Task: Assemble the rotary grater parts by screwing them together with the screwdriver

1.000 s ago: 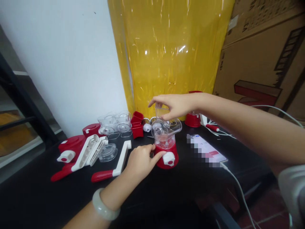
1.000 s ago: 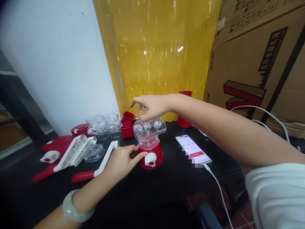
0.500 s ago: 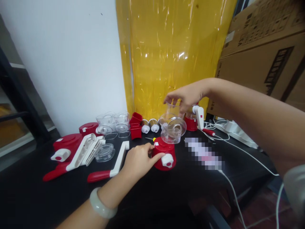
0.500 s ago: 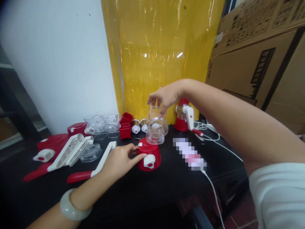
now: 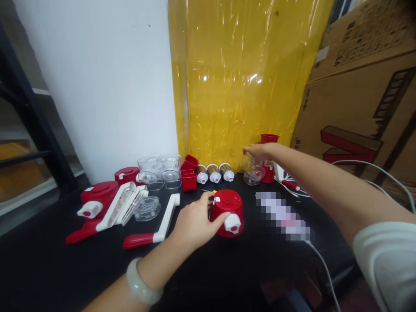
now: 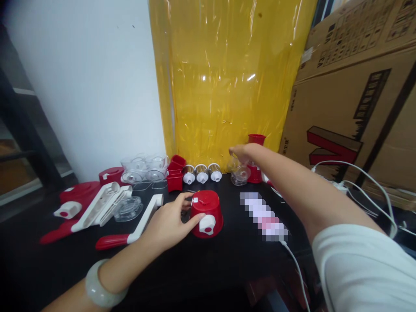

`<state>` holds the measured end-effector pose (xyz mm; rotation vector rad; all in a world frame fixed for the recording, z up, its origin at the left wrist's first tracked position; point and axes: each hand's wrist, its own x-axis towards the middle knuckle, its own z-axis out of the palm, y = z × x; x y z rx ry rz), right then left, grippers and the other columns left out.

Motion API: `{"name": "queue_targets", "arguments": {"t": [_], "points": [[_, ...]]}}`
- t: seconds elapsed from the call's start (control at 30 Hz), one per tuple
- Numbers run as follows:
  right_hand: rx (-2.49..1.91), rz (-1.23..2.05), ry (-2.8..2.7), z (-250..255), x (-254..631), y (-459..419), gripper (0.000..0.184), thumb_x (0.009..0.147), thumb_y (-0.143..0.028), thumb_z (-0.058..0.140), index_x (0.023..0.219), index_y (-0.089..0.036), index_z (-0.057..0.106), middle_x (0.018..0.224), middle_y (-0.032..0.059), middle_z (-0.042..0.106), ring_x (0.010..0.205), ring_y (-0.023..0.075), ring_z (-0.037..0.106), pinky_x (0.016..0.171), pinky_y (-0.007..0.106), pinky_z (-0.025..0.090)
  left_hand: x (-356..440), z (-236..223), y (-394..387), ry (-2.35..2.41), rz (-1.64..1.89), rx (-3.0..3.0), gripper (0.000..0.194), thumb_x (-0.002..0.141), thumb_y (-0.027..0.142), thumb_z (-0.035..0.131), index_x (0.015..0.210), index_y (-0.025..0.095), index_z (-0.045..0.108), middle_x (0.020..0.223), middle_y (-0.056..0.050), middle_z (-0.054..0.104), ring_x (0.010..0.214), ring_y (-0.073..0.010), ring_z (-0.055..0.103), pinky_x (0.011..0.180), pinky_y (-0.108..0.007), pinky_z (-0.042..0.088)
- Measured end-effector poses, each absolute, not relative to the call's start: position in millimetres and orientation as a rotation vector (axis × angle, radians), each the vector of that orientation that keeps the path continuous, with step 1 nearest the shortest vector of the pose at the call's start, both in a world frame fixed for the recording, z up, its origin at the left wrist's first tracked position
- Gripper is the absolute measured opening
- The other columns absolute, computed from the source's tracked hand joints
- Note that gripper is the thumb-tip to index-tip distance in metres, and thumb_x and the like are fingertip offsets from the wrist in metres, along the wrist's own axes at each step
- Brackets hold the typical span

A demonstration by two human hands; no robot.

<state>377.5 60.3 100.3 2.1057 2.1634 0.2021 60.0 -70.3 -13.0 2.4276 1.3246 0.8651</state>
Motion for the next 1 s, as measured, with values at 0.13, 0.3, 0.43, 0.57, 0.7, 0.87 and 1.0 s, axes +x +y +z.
{"name": "queue_targets", "arguments": {"t": [0.13,0.3,0.43,0.57,0.7,0.87,1.0], "points": [[2.035,0.278,2.184,80.6,378.2,83.4,0.078,0.062,0.003,0.070,0.134,-0.016,0.049,0.132,0.0202,0.052,0.117,0.0313,0.056,0.085,0.034,0.047,59.3,-12.0,-70.9,1.352,0.824,2.432,0.069,0.080,0.065,0.058,0.131,0.019,0.051,0.102,-0.013,0.073,0.099,-0.0314,0.070,0.082,-0.036,0.051],[2.052,0.195,2.185,78.5,375.5,101.0,0.087,0.061,0.003,0.070,0.141,-0.020,0.042,0.140,0.0166,0.048,0.121,0.0284,0.054,0.089,0.032,0.048,59.1,-12.8,-69.5,1.343,0.784,2.425,0.070,0.081,0.068,0.054,0.133,0.022,0.047,0.106,-0.013,0.072,0.102,-0.0327,0.069,0.084,-0.039,0.051],[2.069,0.165,2.204,79.4,371.9,108.3,0.090,0.061,-0.001,0.073,0.143,-0.020,0.041,0.141,0.0154,0.049,0.123,0.0293,0.054,0.091,0.033,0.049,59.2,-14.2,-67.3,1.338,0.779,2.414,0.072,0.079,0.072,0.053,0.133,0.025,0.044,0.107,-0.012,0.072,0.104,-0.0341,0.068,0.085,-0.042,0.051],[2.053,0.175,2.238,76.8,370.1,113.1,0.091,0.062,-0.003,0.072,0.144,-0.023,0.040,0.142,0.0139,0.051,0.126,0.0310,0.054,0.097,0.037,0.049,58.2,-16.1,-66.0,1.281,0.800,2.372,0.072,0.079,0.072,0.053,0.133,0.026,0.044,0.111,-0.012,0.071,0.107,-0.0345,0.066,0.088,-0.044,0.051],[2.045,0.179,2.271,72.5,370.1,116.1,0.092,0.063,-0.002,0.068,0.147,-0.023,0.038,0.146,0.0134,0.047,0.129,0.0303,0.052,0.101,0.038,0.047,58.0,-22.3,-62.8,1.139,0.882,2.281,0.073,0.079,0.068,0.058,0.135,0.024,0.042,0.129,-0.014,0.063,0.120,-0.0337,0.059,0.098,-0.045,0.047],[2.059,0.146,2.308,66.8,366.3,113.5,0.089,0.066,-0.004,0.065,0.149,-0.015,0.033,0.150,0.0169,0.041,0.132,0.0291,0.049,0.106,0.037,0.043,65.9,-36.3,-49.3,0.877,0.990,2.107,0.080,0.078,0.056,0.069,0.140,0.019,0.034,0.146,-0.019,0.046,0.137,-0.0296,0.043,0.113,-0.046,0.035],[2.107,0.184,2.347,63.9,363.5,107.9,0.088,0.067,-0.016,0.071,0.148,-0.018,0.037,0.147,0.0171,0.046,0.131,0.0322,0.050,0.105,0.044,0.043,75.0,-42.1,-37.5,0.723,0.945,1.862,0.095,0.067,0.044,0.083,0.141,0.016,0.030,0.140,-0.023,0.049,0.127,-0.0306,0.053,0.110,-0.050,0.038]]}}
